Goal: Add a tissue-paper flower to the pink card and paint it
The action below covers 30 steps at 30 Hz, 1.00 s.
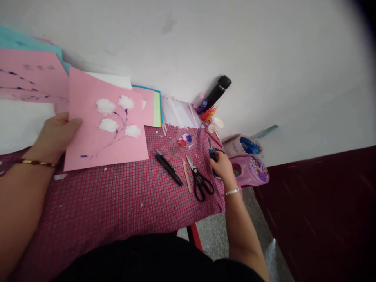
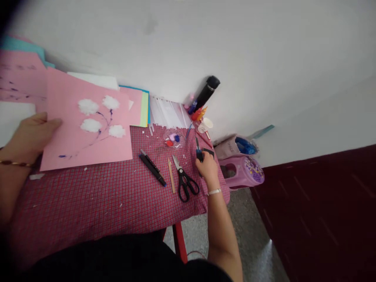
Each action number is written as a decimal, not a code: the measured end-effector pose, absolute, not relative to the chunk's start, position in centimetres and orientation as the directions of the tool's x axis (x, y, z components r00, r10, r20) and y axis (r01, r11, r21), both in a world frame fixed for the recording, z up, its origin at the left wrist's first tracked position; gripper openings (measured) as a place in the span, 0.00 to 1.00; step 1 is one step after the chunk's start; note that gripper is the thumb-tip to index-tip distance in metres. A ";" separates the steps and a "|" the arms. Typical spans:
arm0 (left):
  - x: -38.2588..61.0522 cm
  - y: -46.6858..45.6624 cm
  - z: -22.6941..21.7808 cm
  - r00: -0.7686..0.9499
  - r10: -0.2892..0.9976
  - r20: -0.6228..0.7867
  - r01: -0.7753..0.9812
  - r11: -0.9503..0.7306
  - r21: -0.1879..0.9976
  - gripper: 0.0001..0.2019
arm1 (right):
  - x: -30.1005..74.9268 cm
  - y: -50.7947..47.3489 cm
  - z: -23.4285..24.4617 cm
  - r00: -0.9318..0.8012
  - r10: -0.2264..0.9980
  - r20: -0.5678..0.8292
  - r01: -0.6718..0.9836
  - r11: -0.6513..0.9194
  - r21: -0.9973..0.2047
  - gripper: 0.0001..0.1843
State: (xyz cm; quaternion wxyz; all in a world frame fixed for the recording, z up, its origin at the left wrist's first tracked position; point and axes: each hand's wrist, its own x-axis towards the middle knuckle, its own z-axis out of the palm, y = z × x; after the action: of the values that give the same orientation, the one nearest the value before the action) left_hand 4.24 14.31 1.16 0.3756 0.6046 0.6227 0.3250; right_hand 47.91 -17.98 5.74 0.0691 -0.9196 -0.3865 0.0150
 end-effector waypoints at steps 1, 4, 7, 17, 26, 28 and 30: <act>4.1 14.5 0.8 0.019 0.998 -0.062 0.480 0.045 0.876 0.20 | 47.5 -16.6 5.7 0.680 0.733 0.011 0.727 -0.673 -0.134 0.22; 4.1 14.7 0.4 0.033 0.998 -0.047 0.381 0.032 0.924 0.18 | 45.1 -14.3 6.0 0.626 0.780 -0.004 0.774 -0.622 -0.118 0.21; 4.3 14.3 1.0 0.036 0.997 -0.065 0.352 0.048 0.935 0.16 | 41.3 -14.8 6.1 0.527 0.847 -0.068 0.838 -0.531 -0.122 0.13; 4.7 13.6 1.9 0.084 0.993 -0.088 0.301 0.058 0.952 0.14 | 35.2 -15.8 4.2 0.464 0.850 -0.247 0.870 -0.490 -0.050 0.07; 4.4 13.9 1.5 0.146 0.984 -0.105 0.208 0.073 0.975 0.16 | 33.7 -14.5 4.8 0.478 0.863 -0.161 0.852 -0.500 -0.153 0.15; 4.4 14.1 1.1 0.162 0.982 -0.101 0.188 0.070 0.980 0.17 | 32.6 -13.7 4.7 0.439 0.885 -0.154 0.872 -0.461 -0.166 0.15; 4.4 14.3 0.9 0.165 0.981 -0.098 0.174 0.069 0.982 0.18 | 31.7 -12.9 4.4 0.411 0.897 -0.163 0.888 -0.435 -0.153 0.16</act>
State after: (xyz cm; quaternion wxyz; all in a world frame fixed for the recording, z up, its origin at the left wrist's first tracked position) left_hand 4.35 14.30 0.87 0.5182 0.5603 0.5155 0.3895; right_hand 31.74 -12.88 4.41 0.0210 -0.8397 -0.5313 0.1105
